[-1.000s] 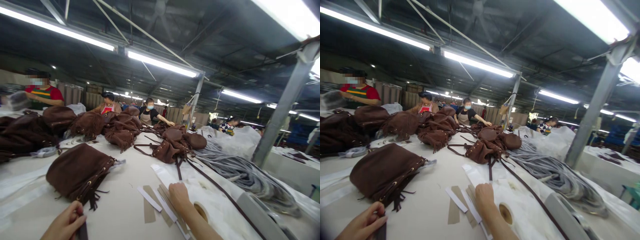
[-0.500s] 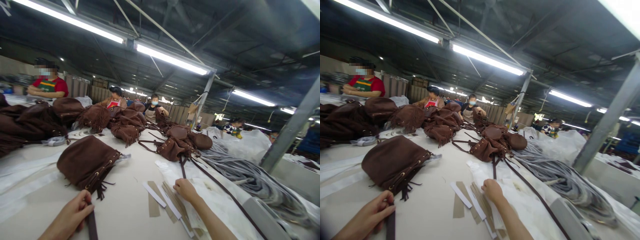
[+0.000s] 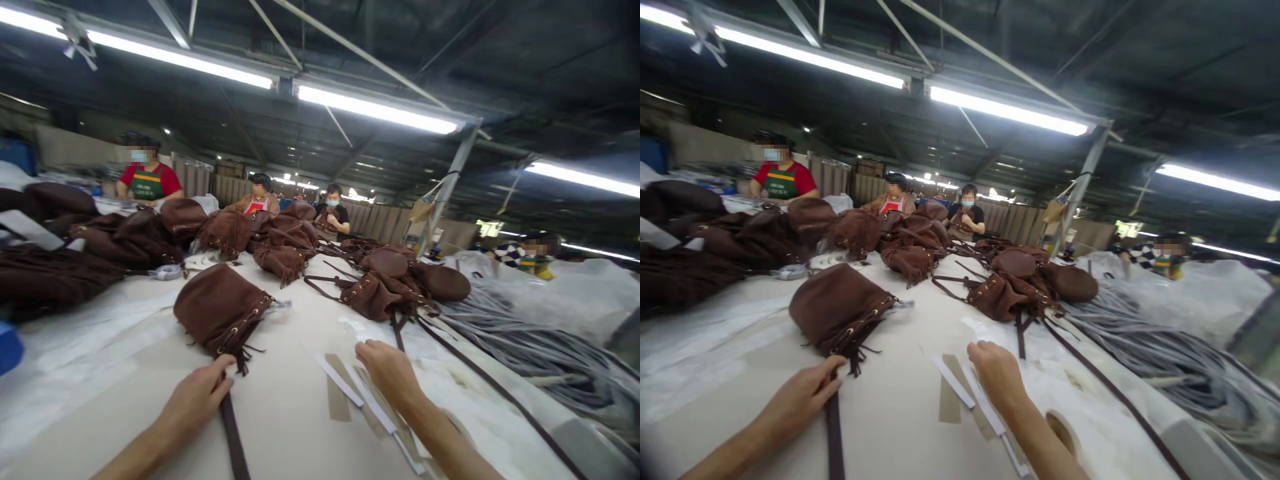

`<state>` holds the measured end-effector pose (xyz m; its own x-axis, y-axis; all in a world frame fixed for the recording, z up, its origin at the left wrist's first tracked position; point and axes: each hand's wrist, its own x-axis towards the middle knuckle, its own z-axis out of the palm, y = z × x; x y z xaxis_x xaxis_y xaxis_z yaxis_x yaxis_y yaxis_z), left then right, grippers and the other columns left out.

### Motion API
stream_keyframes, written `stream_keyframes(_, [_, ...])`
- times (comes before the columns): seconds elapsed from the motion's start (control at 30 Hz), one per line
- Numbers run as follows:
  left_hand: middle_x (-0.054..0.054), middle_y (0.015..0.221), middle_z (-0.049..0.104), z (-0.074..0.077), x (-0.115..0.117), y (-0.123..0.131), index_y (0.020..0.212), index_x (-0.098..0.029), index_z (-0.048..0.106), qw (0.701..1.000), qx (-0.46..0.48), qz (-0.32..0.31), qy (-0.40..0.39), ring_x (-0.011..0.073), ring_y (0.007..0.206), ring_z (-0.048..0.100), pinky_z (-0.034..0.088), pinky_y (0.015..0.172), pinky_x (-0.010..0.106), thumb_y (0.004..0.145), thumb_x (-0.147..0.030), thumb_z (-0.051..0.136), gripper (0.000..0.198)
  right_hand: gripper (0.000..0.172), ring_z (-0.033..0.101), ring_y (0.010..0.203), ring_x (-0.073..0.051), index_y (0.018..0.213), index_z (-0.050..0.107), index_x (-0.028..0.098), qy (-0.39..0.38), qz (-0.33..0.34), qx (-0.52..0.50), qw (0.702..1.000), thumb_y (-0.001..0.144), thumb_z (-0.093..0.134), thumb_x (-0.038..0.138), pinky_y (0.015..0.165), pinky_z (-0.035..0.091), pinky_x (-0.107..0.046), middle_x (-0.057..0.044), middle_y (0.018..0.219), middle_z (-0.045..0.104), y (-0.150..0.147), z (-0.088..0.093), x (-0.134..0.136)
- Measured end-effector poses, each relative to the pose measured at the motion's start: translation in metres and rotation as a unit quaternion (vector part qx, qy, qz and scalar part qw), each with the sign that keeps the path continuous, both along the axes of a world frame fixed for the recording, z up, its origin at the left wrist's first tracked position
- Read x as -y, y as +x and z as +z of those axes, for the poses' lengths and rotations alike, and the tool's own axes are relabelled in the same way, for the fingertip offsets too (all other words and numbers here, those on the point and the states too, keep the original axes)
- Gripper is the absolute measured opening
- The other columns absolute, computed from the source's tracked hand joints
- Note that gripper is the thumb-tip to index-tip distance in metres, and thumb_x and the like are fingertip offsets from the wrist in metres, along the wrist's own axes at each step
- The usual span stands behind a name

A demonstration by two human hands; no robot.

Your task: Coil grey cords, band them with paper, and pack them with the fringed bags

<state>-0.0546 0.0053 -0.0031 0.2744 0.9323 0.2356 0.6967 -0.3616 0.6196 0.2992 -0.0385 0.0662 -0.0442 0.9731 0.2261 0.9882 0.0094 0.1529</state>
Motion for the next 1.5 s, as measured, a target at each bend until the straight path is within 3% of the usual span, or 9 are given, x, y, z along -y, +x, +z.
stream_keyframes(0.23, [0.009,0.143,0.049,0.052,0.076,0.031,0.145,-0.026,0.036,0.939,-0.003,-0.323,0.117,0.0310,0.130,0.042,0.020,0.115,0.048,0.068,-0.006,0.057,0.082,0.011,0.058,0.062,-0.015,0.076,0.062,0.019,0.013,0.410,-0.078,0.909,0.082,0.061,0.010,0.054,0.030,-0.026,-0.002,0.074,0.068,-0.120,-0.017,0.056])
stream_keyframes(0.33, [0.007,0.105,0.069,0.059,0.087,0.036,0.127,-0.018,0.057,0.953,0.117,-0.276,-0.031,0.0229,0.092,0.061,0.046,0.088,0.032,0.074,-0.014,0.057,0.053,0.012,0.056,0.062,-0.012,0.081,0.063,0.019,-0.083,0.358,-0.298,0.881,0.078,0.061,0.007,0.056,0.033,-0.022,0.001,0.075,0.068,-0.129,0.004,0.062])
stream_keyframes(0.47, [-0.004,0.053,0.052,0.060,0.082,0.023,0.072,-0.014,0.064,0.923,0.230,-0.187,-0.245,0.0120,0.051,0.046,0.035,0.050,0.020,0.068,-0.024,0.060,0.011,0.019,0.043,0.054,-0.009,0.087,0.063,0.019,-0.232,0.235,-0.503,0.799,0.070,0.063,0.010,0.052,0.031,-0.021,0.008,0.060,0.054,-0.114,0.022,0.059])
stream_keyframes(0.63, [-0.004,0.054,0.052,0.066,0.099,0.000,0.063,-0.015,0.060,0.873,0.227,-0.197,-0.383,0.0109,0.051,0.042,0.031,0.047,0.019,0.063,-0.032,0.067,0.018,0.019,0.046,0.057,-0.010,0.088,0.056,0.018,-0.247,0.195,-0.641,0.700,0.070,0.062,0.020,0.056,0.035,-0.023,0.006,0.061,0.055,-0.105,-0.002,0.061])
stream_keyframes(0.87, [-0.001,0.063,0.057,0.032,0.143,0.024,0.081,-0.013,0.068,0.834,0.320,-0.145,-0.425,0.0105,0.053,0.042,0.028,0.049,0.019,0.062,-0.027,0.064,0.024,0.019,0.050,0.055,-0.011,0.083,0.056,0.018,-0.313,0.218,-0.625,0.681,0.064,0.056,0.014,0.052,0.038,-0.022,0.006,0.061,0.054,-0.138,-0.016,0.078])
stream_keyframes(1.1, [0.005,0.058,0.062,-0.012,0.162,0.004,0.072,-0.009,0.070,0.737,0.493,-0.082,-0.455,0.0108,0.051,0.049,0.034,0.052,0.020,0.062,-0.059,0.080,0.051,0.019,0.064,0.073,-0.021,0.087,0.059,0.019,-0.215,0.153,-0.331,0.906,0.083,0.054,0.037,0.063,0.042,-0.028,-0.006,0.077,0.068,-0.158,-0.035,0.065])
stream_keyframes(1.3, [0.014,0.075,0.070,0.014,0.184,-0.013,0.083,-0.006,0.072,0.697,0.563,-0.001,-0.445,0.0191,0.067,0.064,0.043,0.056,0.023,0.069,-0.050,0.079,0.046,0.040,0.066,0.084,-0.029,0.106,0.057,0.013,-0.206,0.162,-0.179,0.948,0.066,0.054,0.009,0.067,0.041,-0.034,-0.015,0.090,0.070,-0.179,-0.035,0.065])
stream_keyframes(1.37, [0.014,0.075,0.071,0.017,0.187,-0.013,0.083,-0.007,0.071,0.694,0.576,0.010,-0.431,0.0182,0.064,0.064,0.043,0.055,0.023,0.068,-0.043,0.081,0.040,0.042,0.064,0.079,-0.025,0.108,0.055,0.014,-0.266,0.176,-0.312,0.895,0.065,0.052,0.011,0.063,0.042,-0.031,-0.009,0.081,0.068,-0.179,-0.034,0.060])
stream_keyframes(1.5, [0.011,0.068,0.072,0.013,0.188,-0.011,0.080,-0.012,0.064,0.686,0.597,0.029,-0.414,0.0152,0.051,0.062,0.043,0.052,0.022,0.066,-0.035,0.083,0.032,0.040,0.063,0.068,-0.017,0.104,0.053,0.017,-0.435,0.153,-0.629,0.625,0.065,0.056,0.024,0.050,0.039,-0.022,0.001,0.074,0.060,-0.179,-0.032,0.055])
